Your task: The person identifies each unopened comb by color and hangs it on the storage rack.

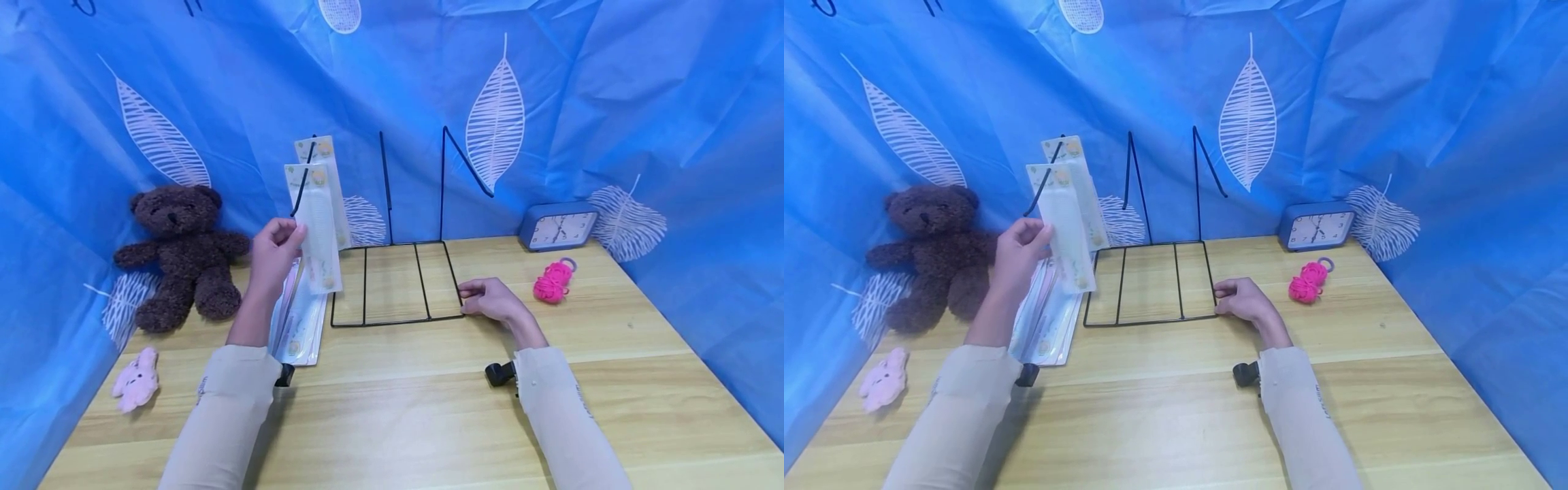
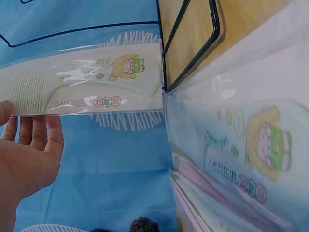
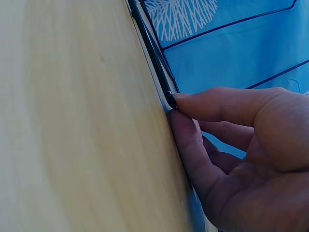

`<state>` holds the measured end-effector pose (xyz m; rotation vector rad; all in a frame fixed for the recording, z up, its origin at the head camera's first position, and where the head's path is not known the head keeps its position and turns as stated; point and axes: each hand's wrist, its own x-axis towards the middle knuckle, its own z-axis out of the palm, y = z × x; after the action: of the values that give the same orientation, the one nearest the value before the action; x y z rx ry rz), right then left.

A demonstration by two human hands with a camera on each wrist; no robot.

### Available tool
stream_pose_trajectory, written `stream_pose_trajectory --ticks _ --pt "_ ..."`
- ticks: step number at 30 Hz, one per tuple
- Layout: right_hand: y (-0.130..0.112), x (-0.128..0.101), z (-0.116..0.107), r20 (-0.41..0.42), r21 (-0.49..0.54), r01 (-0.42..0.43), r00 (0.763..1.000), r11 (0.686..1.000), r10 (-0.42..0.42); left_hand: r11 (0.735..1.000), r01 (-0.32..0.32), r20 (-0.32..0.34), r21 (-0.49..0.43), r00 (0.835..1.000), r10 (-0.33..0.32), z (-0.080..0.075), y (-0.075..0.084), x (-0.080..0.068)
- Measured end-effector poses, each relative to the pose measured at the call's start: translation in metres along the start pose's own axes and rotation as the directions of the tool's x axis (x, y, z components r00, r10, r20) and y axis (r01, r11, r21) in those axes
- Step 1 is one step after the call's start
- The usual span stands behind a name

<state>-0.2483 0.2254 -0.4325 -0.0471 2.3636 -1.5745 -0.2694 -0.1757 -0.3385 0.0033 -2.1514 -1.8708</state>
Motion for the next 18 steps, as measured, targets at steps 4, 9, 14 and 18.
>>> stream_pose_trajectory --ticks 4,9,14,18 --pt "-0.001 0.000 0.000 -0.001 0.001 0.001 1.000 1.000 -0.001 1.000 0.007 -0.004 -0.009 1.000 -0.007 0.003 -0.001 0.006" --pt "0.000 -0.001 0.001 0.002 0.003 0.000 1.000 1.000 0.000 1.000 0.027 0.002 0.006 1.000 -0.027 0.003 0.001 0.011" --pt "-0.001 -0.002 0.001 0.002 -0.001 0.000 1.000 1.000 0.000 0.999 0.042 0.008 0.022 0.999 -0.042 0.003 0.003 0.017" --pt "-0.002 -0.002 0.001 0.001 0.005 -0.005 1.000 1.000 0.005 0.998 0.048 0.028 0.032 0.998 -0.049 0.003 0.004 0.023"
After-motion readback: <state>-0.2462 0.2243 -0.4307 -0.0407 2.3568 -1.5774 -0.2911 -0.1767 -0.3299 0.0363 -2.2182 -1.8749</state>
